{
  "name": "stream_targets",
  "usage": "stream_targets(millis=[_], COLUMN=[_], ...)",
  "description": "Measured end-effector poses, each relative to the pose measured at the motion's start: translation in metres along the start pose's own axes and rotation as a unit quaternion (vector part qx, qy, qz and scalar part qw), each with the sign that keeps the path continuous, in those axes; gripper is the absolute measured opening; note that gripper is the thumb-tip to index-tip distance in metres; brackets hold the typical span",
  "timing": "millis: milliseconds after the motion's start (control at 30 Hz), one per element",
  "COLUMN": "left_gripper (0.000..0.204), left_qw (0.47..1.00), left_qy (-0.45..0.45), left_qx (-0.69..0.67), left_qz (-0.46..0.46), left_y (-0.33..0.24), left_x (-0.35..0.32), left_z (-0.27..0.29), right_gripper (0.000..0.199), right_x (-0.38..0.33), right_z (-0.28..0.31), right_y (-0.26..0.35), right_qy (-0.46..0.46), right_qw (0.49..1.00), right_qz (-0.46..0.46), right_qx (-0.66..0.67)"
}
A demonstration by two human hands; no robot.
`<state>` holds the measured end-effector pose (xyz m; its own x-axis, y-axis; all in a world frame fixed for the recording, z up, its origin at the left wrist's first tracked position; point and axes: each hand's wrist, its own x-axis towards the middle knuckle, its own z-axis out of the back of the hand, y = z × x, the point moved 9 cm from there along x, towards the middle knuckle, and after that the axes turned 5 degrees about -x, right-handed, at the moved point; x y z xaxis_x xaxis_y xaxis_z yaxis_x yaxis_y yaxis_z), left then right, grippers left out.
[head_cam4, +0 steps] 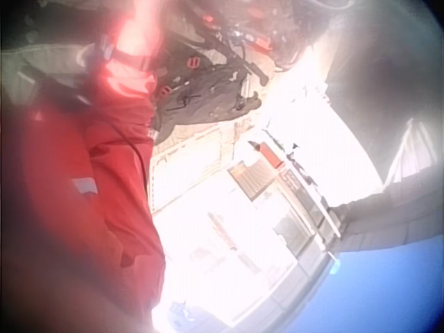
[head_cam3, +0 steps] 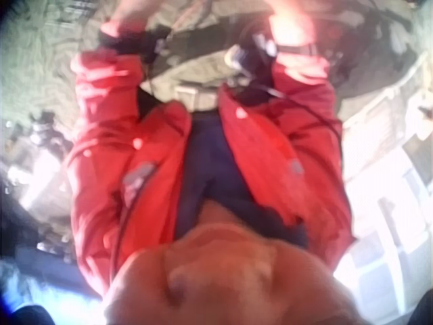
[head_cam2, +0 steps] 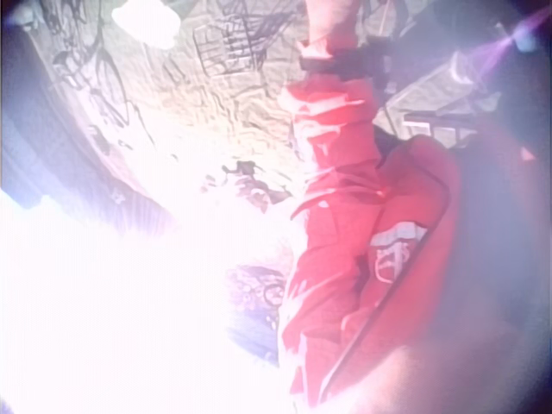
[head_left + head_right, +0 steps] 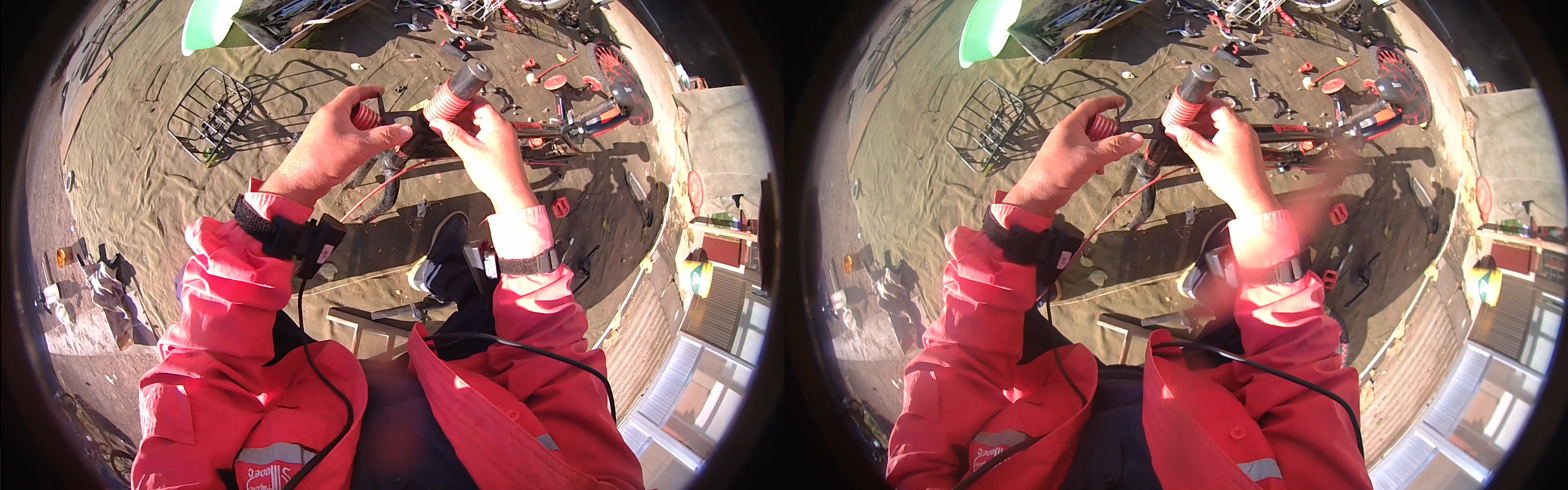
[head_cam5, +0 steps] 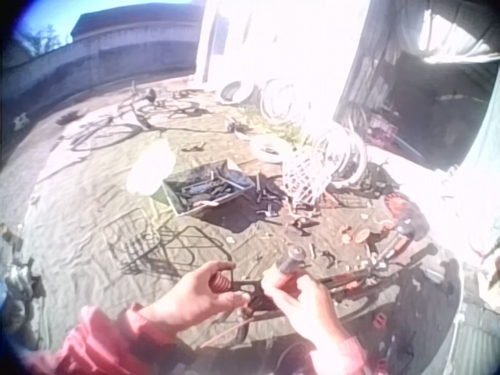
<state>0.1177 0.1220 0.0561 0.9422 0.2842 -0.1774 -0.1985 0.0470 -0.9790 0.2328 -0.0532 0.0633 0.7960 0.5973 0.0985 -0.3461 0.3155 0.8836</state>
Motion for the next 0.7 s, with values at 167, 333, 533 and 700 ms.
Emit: stream_targets(millis=[167, 333, 533, 700], left_gripper=[0.073, 0.074, 0.074, 0.082], left_qw=[0.995, 0.991, 0.986, 0.985], left_qy=[0.018, 0.034, 0.029, 0.045], left_qx=[0.099, 0.126, 0.157, 0.166], left_qz=[-0.027, -0.027, -0.038, -0.026], left_y=[-0.012, -0.015, -0.018, -0.016], left_x=[-0.001, -0.002, -0.001, 0.001], left_z=[0.004, 0.005, 0.007, 0.009], right_gripper=[0.035, 0.036, 0.035, 0.037], right_x=[0.0, -0.001, 0.0, -0.002], right_z=[0.001, 0.0, 0.001, 0.002], right_y=[0.004, 0.006, 0.005, 0.0], right_qy=[-0.001, 0.016, 0.001, 0.001], right_qw=[1.0, 1.0, 1.0, 1.0], right_qz=[-0.004, -0.009, 0.005, 0.008], right_qx=[-0.005, -0.01, -0.014, -0.008])
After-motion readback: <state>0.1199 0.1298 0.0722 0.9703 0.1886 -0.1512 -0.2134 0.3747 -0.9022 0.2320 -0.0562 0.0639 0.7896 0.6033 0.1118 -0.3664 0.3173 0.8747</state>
